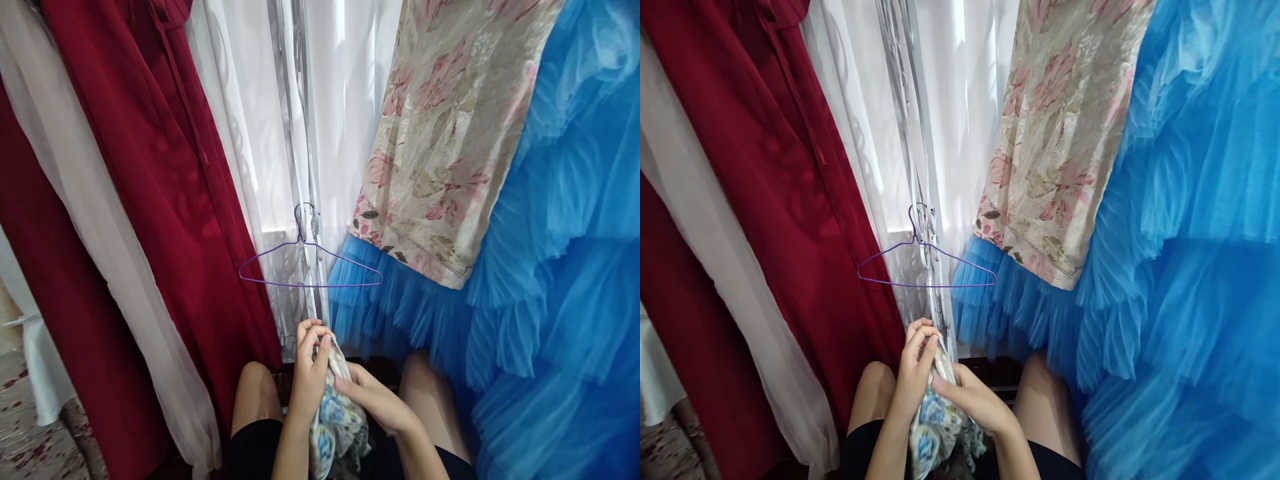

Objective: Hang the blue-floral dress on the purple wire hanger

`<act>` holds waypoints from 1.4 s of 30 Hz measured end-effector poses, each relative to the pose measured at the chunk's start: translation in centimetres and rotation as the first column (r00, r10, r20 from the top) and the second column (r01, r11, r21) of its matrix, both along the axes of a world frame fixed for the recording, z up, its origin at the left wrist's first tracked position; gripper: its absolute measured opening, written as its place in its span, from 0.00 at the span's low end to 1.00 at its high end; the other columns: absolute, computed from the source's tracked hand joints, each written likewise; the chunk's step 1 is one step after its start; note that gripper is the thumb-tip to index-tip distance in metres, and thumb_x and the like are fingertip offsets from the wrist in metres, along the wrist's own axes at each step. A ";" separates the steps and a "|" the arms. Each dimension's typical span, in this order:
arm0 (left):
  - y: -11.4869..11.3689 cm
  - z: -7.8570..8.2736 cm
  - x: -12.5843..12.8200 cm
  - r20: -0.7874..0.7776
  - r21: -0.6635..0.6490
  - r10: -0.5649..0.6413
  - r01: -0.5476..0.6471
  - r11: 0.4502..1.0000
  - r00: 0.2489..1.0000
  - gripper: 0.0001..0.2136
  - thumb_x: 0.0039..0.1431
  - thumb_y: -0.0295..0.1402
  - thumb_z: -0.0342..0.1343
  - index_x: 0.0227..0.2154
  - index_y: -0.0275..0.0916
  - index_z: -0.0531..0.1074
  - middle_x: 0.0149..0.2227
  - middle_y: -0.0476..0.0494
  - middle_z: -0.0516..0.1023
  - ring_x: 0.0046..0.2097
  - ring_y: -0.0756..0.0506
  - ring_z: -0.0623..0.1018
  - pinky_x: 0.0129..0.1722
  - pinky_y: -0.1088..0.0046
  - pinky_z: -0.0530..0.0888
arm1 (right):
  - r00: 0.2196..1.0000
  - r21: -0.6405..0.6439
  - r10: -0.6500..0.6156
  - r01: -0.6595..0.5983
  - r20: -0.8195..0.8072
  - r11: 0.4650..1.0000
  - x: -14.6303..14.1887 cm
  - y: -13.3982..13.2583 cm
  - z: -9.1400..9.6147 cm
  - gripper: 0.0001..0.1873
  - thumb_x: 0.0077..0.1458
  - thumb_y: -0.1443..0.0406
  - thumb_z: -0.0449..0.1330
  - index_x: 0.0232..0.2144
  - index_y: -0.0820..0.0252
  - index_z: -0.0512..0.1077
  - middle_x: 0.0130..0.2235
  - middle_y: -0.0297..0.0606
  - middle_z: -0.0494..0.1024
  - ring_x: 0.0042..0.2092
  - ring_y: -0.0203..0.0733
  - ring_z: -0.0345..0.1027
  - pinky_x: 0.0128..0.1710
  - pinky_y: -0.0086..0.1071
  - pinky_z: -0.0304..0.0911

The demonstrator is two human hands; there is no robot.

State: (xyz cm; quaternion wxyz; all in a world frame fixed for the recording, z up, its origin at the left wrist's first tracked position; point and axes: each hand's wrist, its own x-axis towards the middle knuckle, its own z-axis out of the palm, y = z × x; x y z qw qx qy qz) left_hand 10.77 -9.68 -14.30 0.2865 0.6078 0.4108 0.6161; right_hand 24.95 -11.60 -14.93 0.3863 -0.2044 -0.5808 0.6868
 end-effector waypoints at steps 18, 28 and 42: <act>-0.4 0.2 -6.3 -0.510 -0.291 -0.304 0.171 0.941 0.805 0.14 0.58 0.42 0.61 0.27 0.35 0.73 0.29 0.50 0.72 0.33 0.48 0.69 0.35 0.75 0.64 | 0.780 0.191 -0.594 0.563 0.198 0.804 11.1 16.4 12.7 0.08 0.38 0.62 0.62 0.18 0.59 0.67 0.20 0.33 0.71 0.23 0.37 0.62 0.24 0.29 0.60; 0.7 6.8 -15.1 -0.660 -0.277 -0.268 0.105 0.955 0.702 0.21 0.60 0.51 0.57 0.24 0.36 0.70 0.26 0.50 0.68 0.30 0.49 0.66 0.30 0.74 0.61 | 0.829 0.189 -0.277 0.209 0.486 0.959 3.3 19.1 15.3 0.20 0.47 0.58 0.71 0.18 0.59 0.65 0.17 0.30 0.64 0.19 0.32 0.55 0.18 0.28 0.52; 12.0 14.5 -24.9 -0.768 0.178 0.314 -0.286 0.942 0.558 0.08 0.47 0.30 0.57 0.33 0.40 0.73 0.41 0.42 0.77 0.46 0.38 0.73 0.50 0.62 0.69 | 0.933 0.077 -0.034 0.007 0.358 0.997 4.1 16.3 16.9 0.14 0.49 0.59 0.72 0.34 0.64 0.78 0.36 0.43 0.83 0.38 0.42 0.77 0.38 0.31 0.72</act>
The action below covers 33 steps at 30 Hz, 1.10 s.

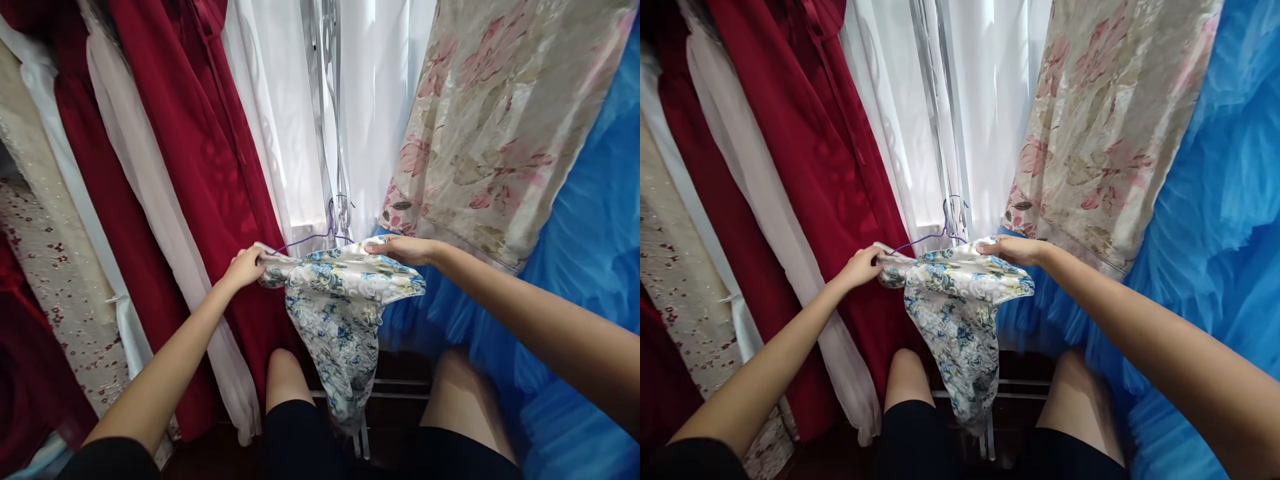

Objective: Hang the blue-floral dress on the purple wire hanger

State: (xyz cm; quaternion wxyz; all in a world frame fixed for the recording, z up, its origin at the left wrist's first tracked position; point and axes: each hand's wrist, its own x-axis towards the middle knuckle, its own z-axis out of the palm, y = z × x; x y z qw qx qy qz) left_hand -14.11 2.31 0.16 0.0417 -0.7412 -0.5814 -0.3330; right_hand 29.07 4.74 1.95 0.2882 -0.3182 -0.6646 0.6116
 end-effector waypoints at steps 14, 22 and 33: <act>-0.8 0.2 9.2 0.146 0.137 -0.105 0.085 0.987 0.984 0.18 0.62 0.50 0.54 0.30 0.38 0.71 0.28 0.49 0.72 0.32 0.47 0.70 0.32 0.73 0.62 | 0.942 0.185 -0.326 0.335 -0.077 0.924 5.6 -3.8 -6.0 0.21 0.47 0.50 0.72 0.24 0.62 0.75 0.25 0.33 0.78 0.25 0.35 0.68 0.26 0.27 0.62; -0.9 0.9 10.7 0.118 0.009 -0.130 0.130 0.991 0.984 0.20 0.58 0.46 0.56 0.19 0.38 0.64 0.20 0.53 0.58 0.27 0.50 0.61 0.28 0.73 0.55 | 0.685 -0.127 -0.663 0.660 -0.303 0.740 4.3 -3.0 -2.9 0.09 0.47 0.61 0.70 0.28 0.61 0.78 0.27 0.42 0.82 0.28 0.46 0.75 0.30 0.35 0.71; -0.7 0.0 12.8 0.329 -0.052 -0.218 0.248 0.967 0.919 0.23 0.58 0.53 0.54 0.19 0.37 0.67 0.20 0.52 0.60 0.26 0.49 0.62 0.27 0.74 0.56 | 0.736 -0.176 -0.622 0.598 -0.267 0.782 6.0 -1.7 0.1 0.09 0.54 0.62 0.67 0.33 0.64 0.79 0.28 0.45 0.83 0.30 0.47 0.77 0.34 0.37 0.74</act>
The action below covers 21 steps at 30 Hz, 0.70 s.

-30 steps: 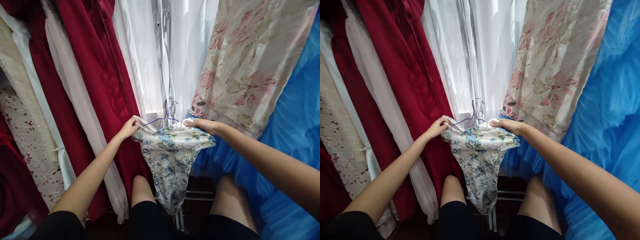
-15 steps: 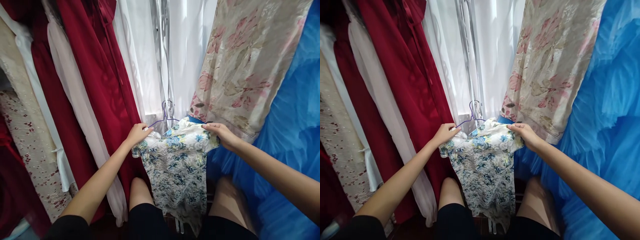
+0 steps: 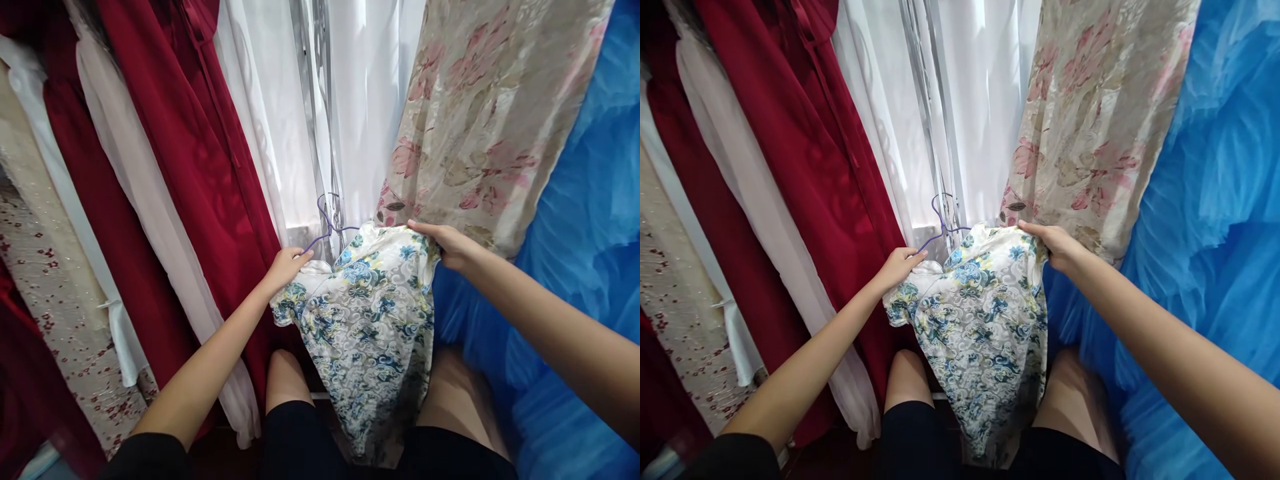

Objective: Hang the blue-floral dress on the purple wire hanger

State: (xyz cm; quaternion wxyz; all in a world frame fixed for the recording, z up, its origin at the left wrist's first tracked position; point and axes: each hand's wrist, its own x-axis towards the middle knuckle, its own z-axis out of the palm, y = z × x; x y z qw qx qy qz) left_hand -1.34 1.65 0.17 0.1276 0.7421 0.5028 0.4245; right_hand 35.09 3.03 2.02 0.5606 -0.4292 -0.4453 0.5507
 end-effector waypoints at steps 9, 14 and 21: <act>1.5 -0.4 -2.0 0.085 0.102 0.197 -0.205 0.973 0.977 0.25 0.57 0.53 0.55 0.15 0.40 0.60 0.17 0.51 0.59 0.24 0.49 0.62 0.26 0.72 0.54 | 0.944 0.130 0.317 -0.326 0.088 0.936 -5.4 -7.0 2.7 0.21 0.62 0.50 0.58 0.42 0.62 0.78 0.34 0.45 0.83 0.40 0.51 0.79 0.39 0.39 0.74; 1.9 -3.2 -2.5 0.299 0.099 0.215 -0.255 0.962 0.930 0.29 0.62 0.62 0.38 0.16 0.43 0.53 0.17 0.51 0.57 0.22 0.50 0.58 0.25 0.71 0.56 | 0.616 0.215 0.617 -0.771 0.489 0.599 -7.7 -11.2 2.3 0.26 0.62 0.49 0.59 0.57 0.56 0.72 0.53 0.42 0.78 0.55 0.48 0.72 0.54 0.41 0.69; -3.1 -1.0 3.5 0.653 0.035 -0.205 0.242 0.970 0.729 0.32 0.67 0.60 0.26 0.15 0.43 0.50 0.15 0.50 0.50 0.20 0.50 0.56 0.25 0.69 0.61 | 0.581 0.510 -0.089 -0.617 0.809 0.599 -8.6 -9.0 -2.3 0.45 0.52 0.53 0.69 0.67 0.56 0.59 0.66 0.53 0.63 0.67 0.62 0.57 0.66 0.56 0.53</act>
